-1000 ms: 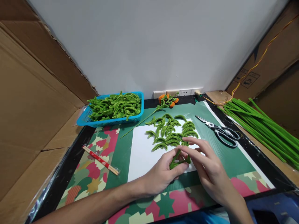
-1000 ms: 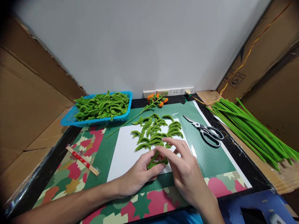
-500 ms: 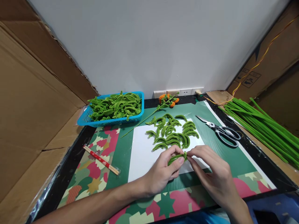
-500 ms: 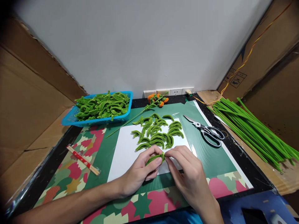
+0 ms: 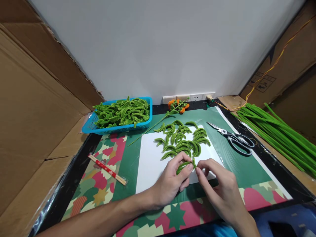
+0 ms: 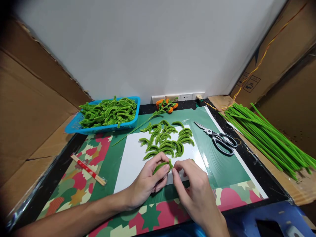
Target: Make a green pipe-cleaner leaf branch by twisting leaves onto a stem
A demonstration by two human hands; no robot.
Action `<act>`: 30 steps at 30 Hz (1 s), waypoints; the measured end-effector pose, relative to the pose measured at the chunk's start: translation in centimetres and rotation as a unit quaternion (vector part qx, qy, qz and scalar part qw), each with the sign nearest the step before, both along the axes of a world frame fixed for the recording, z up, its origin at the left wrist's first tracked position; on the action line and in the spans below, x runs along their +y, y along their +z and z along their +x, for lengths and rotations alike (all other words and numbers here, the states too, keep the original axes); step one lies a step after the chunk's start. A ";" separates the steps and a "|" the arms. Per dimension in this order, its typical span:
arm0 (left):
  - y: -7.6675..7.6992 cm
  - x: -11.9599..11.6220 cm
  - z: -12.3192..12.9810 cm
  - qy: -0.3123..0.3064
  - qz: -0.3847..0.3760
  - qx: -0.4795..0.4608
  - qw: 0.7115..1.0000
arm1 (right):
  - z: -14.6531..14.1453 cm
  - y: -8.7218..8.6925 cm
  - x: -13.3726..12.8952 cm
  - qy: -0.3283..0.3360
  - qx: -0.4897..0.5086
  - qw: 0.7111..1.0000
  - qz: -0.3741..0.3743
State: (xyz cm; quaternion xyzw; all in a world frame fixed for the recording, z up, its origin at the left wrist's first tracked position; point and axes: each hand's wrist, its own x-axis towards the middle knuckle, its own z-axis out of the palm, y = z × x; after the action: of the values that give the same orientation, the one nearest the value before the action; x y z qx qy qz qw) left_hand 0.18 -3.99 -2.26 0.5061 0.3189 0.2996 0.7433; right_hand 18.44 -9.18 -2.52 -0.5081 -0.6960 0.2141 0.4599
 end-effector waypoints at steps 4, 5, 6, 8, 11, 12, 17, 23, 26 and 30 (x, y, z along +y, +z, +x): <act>-0.1 -0.1 0.0 0.000 -0.004 0.002 1.000 | -0.4 0.0 -0.2 0.000 0.018 1.000 -0.019; 0.0 -0.1 0.0 -0.001 0.003 0.009 1.000 | -0.4 -0.1 -0.2 -0.007 0.029 0.999 -0.019; 0.1 -0.1 -0.1 -0.002 0.014 0.020 1.000 | -0.4 -0.1 -0.2 -0.016 0.040 0.999 -0.015; 0.3 -0.1 -0.1 -0.013 0.048 0.052 0.997 | -0.3 0.0 -0.1 -0.038 0.055 0.998 -0.007; 0.7 -0.1 -0.2 -0.035 0.092 0.102 0.990 | -0.2 0.1 0.0 -0.052 0.059 0.997 0.000; 0.7 -0.1 -0.3 -0.037 0.094 0.111 0.989 | -0.2 0.1 0.1 -0.054 0.058 0.997 0.000; 0.3 -0.3 -0.3 -0.023 0.059 0.101 0.993 | -0.2 0.1 0.0 -0.068 0.064 0.996 -0.007; 0.4 -0.2 -0.3 -0.006 0.048 0.084 0.995 | -0.1 0.1 0.0 -0.040 0.064 0.997 -0.018; 0.4 -0.1 -0.2 -0.001 0.034 0.069 0.997 | -0.1 0.0 0.0 -0.028 0.065 0.997 -0.039; 0.2 -0.1 -0.1 0.006 0.028 0.060 0.998 | -0.1 -0.1 -0.1 -0.015 0.065 0.997 -0.045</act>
State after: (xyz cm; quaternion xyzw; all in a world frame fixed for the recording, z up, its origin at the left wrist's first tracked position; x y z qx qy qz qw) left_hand 0.03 -4.12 -2.04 0.5421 0.3575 0.2815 0.7065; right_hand 18.34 -9.33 -2.61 -0.5239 -0.6464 0.2711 0.4838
